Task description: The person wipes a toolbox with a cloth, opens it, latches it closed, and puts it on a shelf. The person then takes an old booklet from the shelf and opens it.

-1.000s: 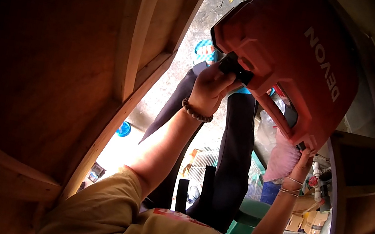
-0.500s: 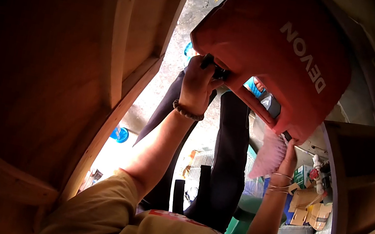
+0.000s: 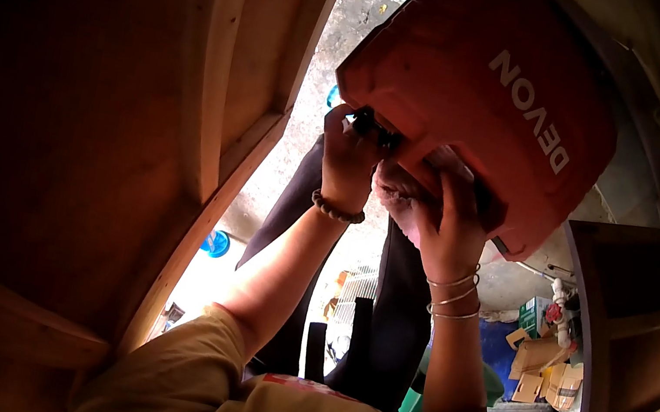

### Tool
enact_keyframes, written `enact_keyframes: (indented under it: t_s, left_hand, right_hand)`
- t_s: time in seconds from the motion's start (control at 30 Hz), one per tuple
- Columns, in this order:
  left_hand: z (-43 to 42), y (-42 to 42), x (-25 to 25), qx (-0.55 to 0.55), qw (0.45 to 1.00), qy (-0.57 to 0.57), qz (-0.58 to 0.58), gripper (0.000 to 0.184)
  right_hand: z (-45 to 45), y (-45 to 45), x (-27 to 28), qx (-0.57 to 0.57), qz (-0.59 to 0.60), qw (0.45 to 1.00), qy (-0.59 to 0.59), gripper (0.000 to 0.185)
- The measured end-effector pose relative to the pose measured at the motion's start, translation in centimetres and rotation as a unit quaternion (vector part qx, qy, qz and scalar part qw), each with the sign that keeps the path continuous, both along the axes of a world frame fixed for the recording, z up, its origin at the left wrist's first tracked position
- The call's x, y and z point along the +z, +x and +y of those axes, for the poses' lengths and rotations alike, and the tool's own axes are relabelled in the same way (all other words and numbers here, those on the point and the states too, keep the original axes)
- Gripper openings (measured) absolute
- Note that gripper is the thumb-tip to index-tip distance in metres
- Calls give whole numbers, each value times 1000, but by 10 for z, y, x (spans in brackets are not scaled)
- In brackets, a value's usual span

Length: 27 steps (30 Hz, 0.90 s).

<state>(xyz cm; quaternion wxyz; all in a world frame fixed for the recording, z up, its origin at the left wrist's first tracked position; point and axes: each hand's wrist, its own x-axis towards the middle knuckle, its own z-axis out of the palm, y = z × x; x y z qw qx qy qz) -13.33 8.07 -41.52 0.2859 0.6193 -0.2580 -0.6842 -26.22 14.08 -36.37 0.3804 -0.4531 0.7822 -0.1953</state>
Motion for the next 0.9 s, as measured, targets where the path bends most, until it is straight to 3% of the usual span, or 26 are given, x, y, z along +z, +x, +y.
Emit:
enact_keyframes:
  t_s: [0.07, 0.13, 0.33, 0.37, 0.4, 0.47, 0.53, 0.7, 0.73, 0.8, 0.9]
  left_hand:
    - [-3, -7, 7, 85, 995, -26, 35, 37]
    - [-2, -2, 5, 51, 999, -19, 7, 40]
    - [4, 2, 2, 23, 998, -52, -16, 38]
    - [6, 5, 0, -46, 994, -76, -62, 38]
    - [8, 5, 1, -44, 994, -74, -63, 38]
    - [7, 2, 3, -1, 997, -64, -37, 57]
    - [7, 4, 3, -28, 996, -70, -50, 54]
    - [-2, -3, 12, 30, 996, -76, 48, 37]
    - [-4, 1, 11, 31, 996, -75, 48, 37]
    - [-7, 11, 5, -113, 991, -69, -14, 44]
    - [-7, 7, 5, -71, 994, -74, 47, 44]
  right_hand:
    - [-3, 0, -2, 17, 11, 1000, 24, 34]
    - [-11, -3, -3, 114, 128, 982, 74, 25]
    - [-13, -8, -21, 134, 85, 987, 24, 20]
    - [-13, -10, -21, 135, 78, 988, 20, 21]
    - [-13, -12, -21, 136, 70, 988, 16, 21]
    - [-15, -13, -18, 142, 63, 988, 20, 23]
    - [-17, -16, -15, 143, 31, 989, 13, 25]
    - [-21, -28, -2, 162, -1, 983, 92, 35]
    - [-20, -29, -2, 163, -1, 982, 91, 35]
    - [-18, -31, -3, 164, -3, 984, 66, 34]
    - [-16, -34, -5, 165, -5, 986, 36, 33]
